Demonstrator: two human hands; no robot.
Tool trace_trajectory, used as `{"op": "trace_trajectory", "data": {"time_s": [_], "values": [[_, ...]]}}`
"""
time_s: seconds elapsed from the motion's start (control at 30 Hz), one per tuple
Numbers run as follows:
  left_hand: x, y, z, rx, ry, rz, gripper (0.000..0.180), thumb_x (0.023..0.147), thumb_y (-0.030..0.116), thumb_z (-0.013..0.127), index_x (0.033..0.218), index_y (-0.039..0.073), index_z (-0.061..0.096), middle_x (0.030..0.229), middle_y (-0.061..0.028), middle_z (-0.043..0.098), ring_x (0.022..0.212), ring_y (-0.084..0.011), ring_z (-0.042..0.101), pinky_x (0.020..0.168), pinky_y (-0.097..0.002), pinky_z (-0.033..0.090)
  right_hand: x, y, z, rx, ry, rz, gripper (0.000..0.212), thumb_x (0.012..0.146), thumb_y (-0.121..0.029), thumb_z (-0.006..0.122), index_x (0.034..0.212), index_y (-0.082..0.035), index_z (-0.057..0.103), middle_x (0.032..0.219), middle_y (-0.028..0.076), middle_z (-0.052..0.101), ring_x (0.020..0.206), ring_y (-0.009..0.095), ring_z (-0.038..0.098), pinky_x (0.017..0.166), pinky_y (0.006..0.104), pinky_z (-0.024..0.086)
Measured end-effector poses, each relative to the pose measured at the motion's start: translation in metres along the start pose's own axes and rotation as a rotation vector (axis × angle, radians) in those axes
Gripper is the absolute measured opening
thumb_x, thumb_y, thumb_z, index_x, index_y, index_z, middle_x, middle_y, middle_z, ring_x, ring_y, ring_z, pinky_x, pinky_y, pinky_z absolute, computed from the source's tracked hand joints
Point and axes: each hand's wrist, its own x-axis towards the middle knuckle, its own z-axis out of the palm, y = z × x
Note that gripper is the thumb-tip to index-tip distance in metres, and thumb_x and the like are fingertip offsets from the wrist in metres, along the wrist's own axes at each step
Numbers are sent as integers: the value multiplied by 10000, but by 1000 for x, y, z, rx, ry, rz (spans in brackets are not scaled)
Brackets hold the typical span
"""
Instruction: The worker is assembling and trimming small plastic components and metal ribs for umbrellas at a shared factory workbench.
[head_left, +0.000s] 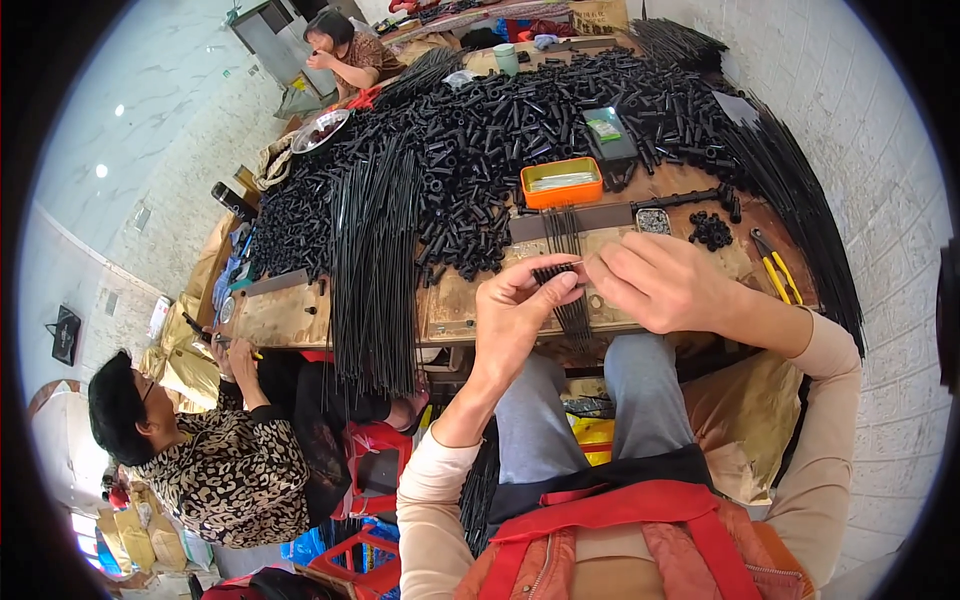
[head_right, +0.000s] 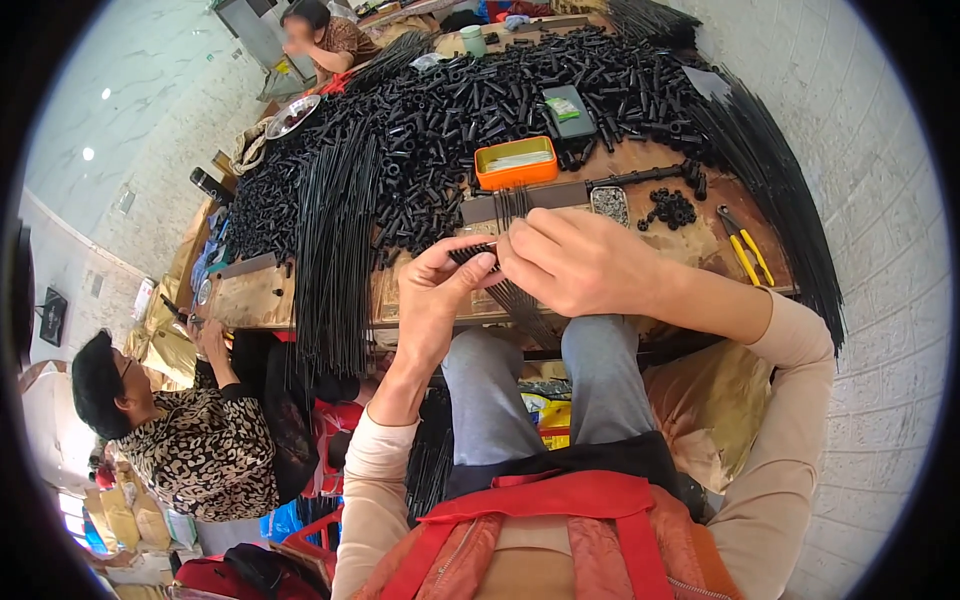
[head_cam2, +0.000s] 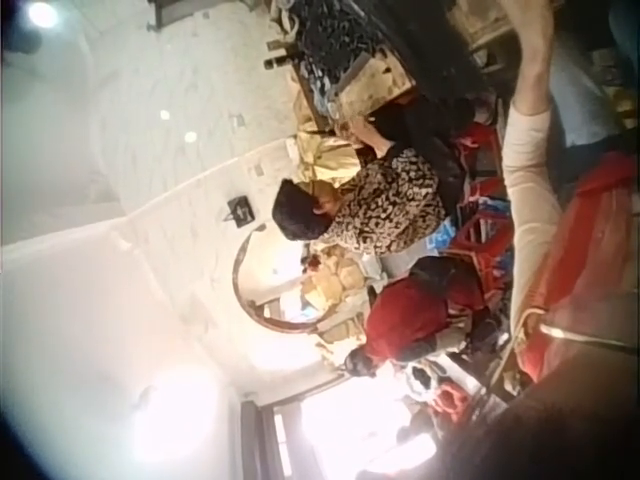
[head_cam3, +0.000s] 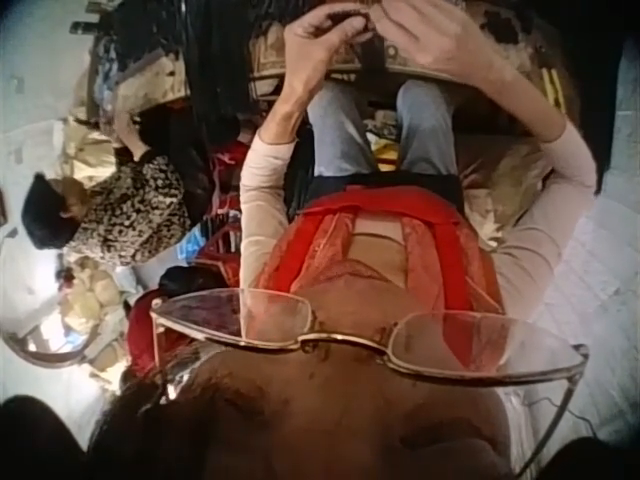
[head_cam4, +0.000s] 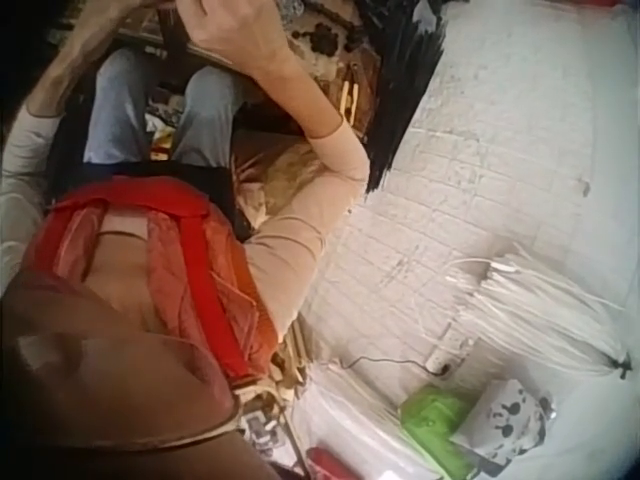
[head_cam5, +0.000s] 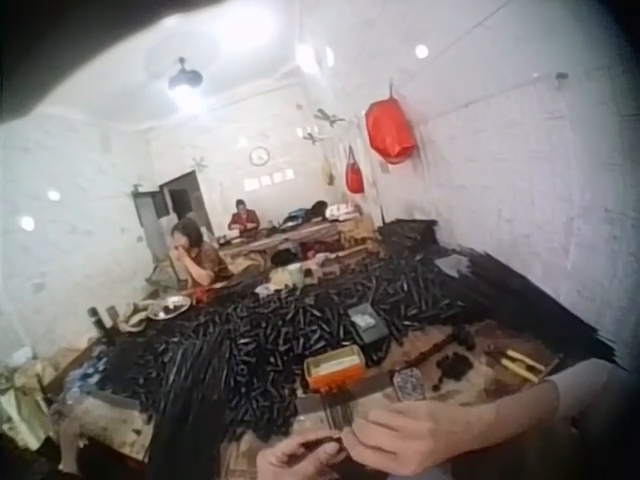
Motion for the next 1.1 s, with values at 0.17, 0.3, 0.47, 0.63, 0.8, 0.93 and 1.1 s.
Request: {"op": "trace_trajectory", "data": {"time_s": [0.17, 0.3, 0.47, 0.63, 0.8, 0.93, 1.1], "values": [[-1, -5, -2, -6, -12, 8, 215, 898, -2, 651, 1109, -41, 663, 876, -80, 704, 839, -149, 690, 803, -267, 583, -2, 1, 2, 248, -11, 122, 373, 710, -68, 666, 1068, 29, 629, 930, 92, 583, 780, 219, 600, 626, 303, 522], [1, -4, -5, -68, -5, -1, 207, 911, -17, 623, 1112, -53, 655, 996, -142, 699, 941, -197, 687, 858, -314, 588, -17, 0, -3, 180, -19, 263, 430, 701, -4, 666, 1129, 14, 637, 979, 118, 609, 787, 251, 617, 640, 324, 528], [2, -4, -4, -74, -24, -12, 207, 913, -15, 616, 1114, -49, 648, 1029, -175, 691, 988, -241, 682, 879, -345, 584, -18, 2, -10, 211, -55, 280, 404, 653, 26, 651, 1056, 8, 660, 940, 115, 596, 782, 261, 620, 632, 336, 526], [1, -6, -4, -60, -66, -9, 222, 905, -14, 626, 1125, -43, 648, 1041, -169, 691, 1010, -239, 676, 891, -347, 579, -14, 3, -16, 182, -2, 201, 365, 646, 7, 661, 1011, 1, 671, 895, 102, 598, 744, 257, 619, 618, 338, 527], [5, -8, -10, -42, -81, 4, 242, 901, -9, 635, 1141, -41, 643, 1052, -173, 689, 1017, -239, 674, 893, -347, 578, -12, 5, -7, 232, 18, 207, 360, 654, -12, 666, 1014, -2, 673, 917, 102, 612, 766, 248, 619, 628, 333, 529], [1, -7, -15, -70, -58, -23, 265, 898, -18, 632, 1163, -36, 636, 1069, -173, 686, 1025, -239, 671, 897, -345, 575, -6, 8, -9, 205, -60, 110, 355, 681, -50, 661, 1032, 3, 670, 936, 99, 617, 787, 233, 620, 641, 325, 530], [2, -6, -13, -68, -63, -21, 279, 898, -25, 627, 1177, -34, 632, 1069, -170, 687, 1030, -237, 670, 902, -344, 572, -10, 15, -5, 94, 9, 6, 360, 702, -85, 671, 1052, -4, 643, 910, 39, 577, 761, 171, 582, 605, 271, 515]]}}
